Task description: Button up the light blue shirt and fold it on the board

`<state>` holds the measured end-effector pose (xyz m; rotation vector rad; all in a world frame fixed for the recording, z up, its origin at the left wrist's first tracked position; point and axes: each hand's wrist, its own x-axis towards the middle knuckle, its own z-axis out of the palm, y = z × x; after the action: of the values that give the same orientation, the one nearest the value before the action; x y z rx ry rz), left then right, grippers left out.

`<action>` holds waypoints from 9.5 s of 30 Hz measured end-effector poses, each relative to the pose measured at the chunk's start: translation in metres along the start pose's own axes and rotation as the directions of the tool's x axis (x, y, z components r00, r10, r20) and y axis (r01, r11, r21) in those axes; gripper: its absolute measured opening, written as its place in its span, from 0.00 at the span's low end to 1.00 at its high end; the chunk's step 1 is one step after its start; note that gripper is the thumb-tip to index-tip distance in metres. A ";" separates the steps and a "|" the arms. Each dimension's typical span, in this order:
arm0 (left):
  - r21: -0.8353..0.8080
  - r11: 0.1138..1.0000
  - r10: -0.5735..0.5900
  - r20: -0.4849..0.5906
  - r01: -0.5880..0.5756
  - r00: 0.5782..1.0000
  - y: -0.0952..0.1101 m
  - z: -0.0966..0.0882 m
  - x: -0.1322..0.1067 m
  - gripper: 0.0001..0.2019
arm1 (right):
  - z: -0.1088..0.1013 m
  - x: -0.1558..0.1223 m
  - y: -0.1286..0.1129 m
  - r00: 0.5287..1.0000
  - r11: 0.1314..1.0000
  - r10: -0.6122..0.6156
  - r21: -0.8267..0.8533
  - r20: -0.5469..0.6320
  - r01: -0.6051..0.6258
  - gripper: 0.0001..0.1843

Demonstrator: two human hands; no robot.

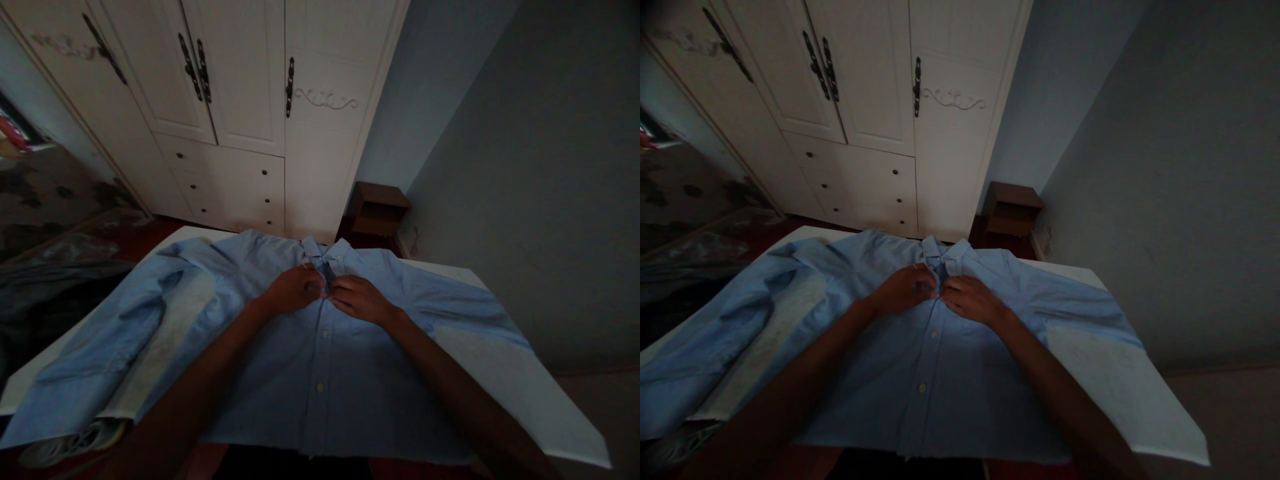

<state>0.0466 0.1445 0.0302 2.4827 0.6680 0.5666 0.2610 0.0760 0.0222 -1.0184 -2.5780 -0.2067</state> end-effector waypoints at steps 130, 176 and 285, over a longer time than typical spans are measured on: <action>-0.425 0.851 -0.393 -0.124 0.309 0.911 0.023 0.040 -0.005 0.07 | -0.008 0.012 -0.041 0.272 -0.354 0.702 0.653 0.659 -0.669 0.08; 0.268 0.933 -0.189 -0.204 0.241 0.960 -0.009 0.000 -0.010 0.15 | -0.031 -0.083 0.003 0.677 0.676 0.736 -0.036 -0.015 -0.736 0.22; -0.641 0.705 -0.560 -0.238 0.305 0.794 -0.013 0.034 0.047 0.05 | 0.033 0.012 0.044 0.922 0.998 0.058 0.003 -0.384 -0.062 0.10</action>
<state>0.0958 0.1684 0.0080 1.5521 1.0441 0.9547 0.2740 0.1247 -0.0030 -0.9498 -2.1899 -0.3645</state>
